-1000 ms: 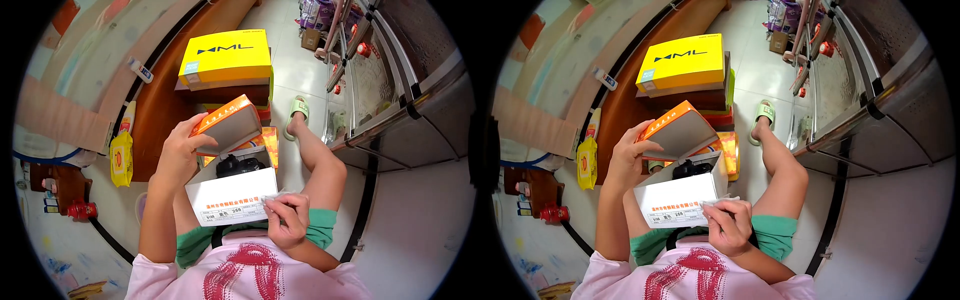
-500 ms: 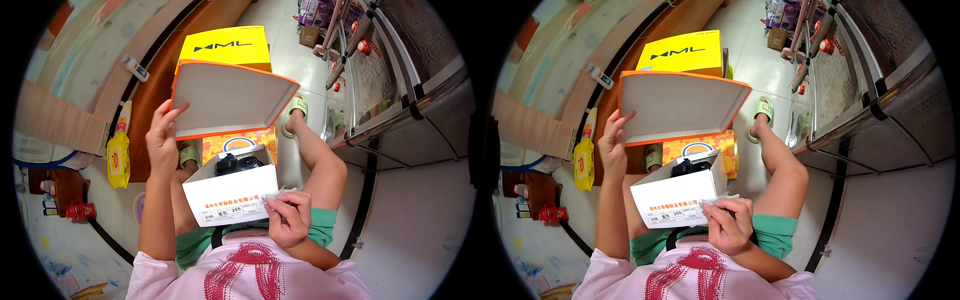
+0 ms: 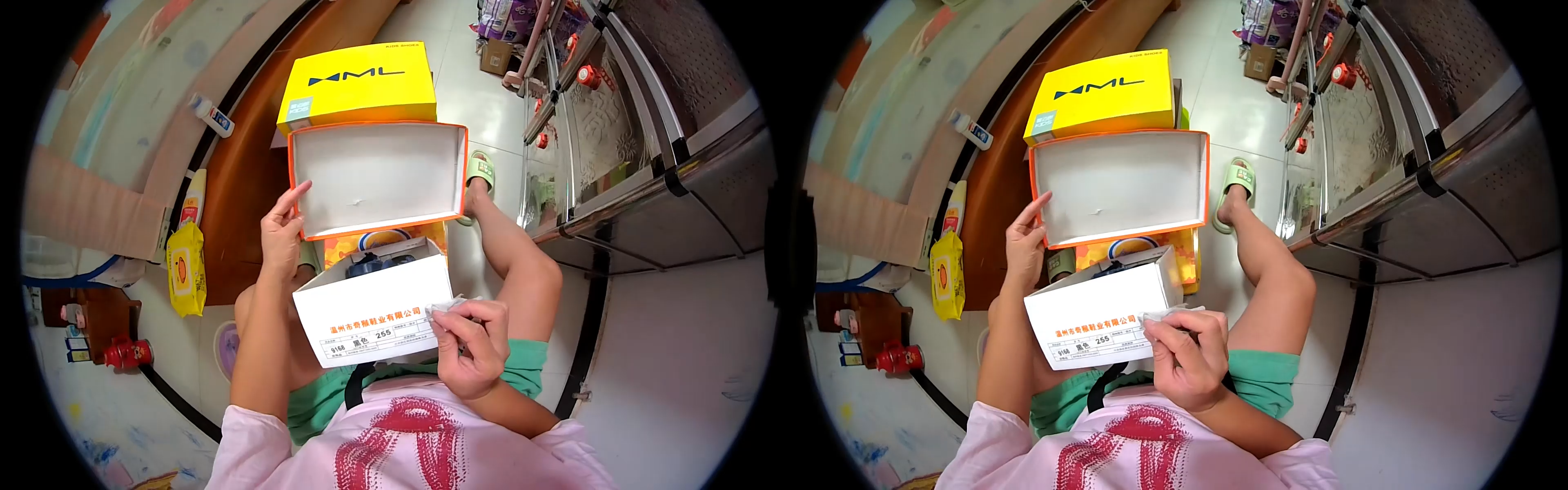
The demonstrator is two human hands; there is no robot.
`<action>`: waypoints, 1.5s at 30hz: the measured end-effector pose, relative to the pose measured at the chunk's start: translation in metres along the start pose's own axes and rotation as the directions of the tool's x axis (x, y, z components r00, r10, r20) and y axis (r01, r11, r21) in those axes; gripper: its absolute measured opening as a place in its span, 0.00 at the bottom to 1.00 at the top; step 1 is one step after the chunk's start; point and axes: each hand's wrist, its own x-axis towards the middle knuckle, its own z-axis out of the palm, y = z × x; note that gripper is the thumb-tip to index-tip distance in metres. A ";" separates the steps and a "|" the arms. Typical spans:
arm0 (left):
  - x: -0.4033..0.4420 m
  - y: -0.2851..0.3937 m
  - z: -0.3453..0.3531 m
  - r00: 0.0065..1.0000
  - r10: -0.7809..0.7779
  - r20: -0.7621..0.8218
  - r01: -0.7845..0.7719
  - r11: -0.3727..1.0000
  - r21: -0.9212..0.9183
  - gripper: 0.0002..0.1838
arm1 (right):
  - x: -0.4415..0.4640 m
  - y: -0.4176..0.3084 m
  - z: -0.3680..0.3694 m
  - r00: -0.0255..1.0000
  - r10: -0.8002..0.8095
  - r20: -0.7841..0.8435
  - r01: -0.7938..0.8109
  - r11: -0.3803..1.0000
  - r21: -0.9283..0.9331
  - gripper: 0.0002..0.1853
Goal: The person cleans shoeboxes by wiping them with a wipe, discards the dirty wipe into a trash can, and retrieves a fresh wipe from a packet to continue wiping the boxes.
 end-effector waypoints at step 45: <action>-0.080 0.081 0.004 0.759 0.496 0.422 -0.635 0.420 0.648 0.62 | 0.062 0.023 0.032 0.993 0.096 -0.072 -0.095 0.995 0.028 0.09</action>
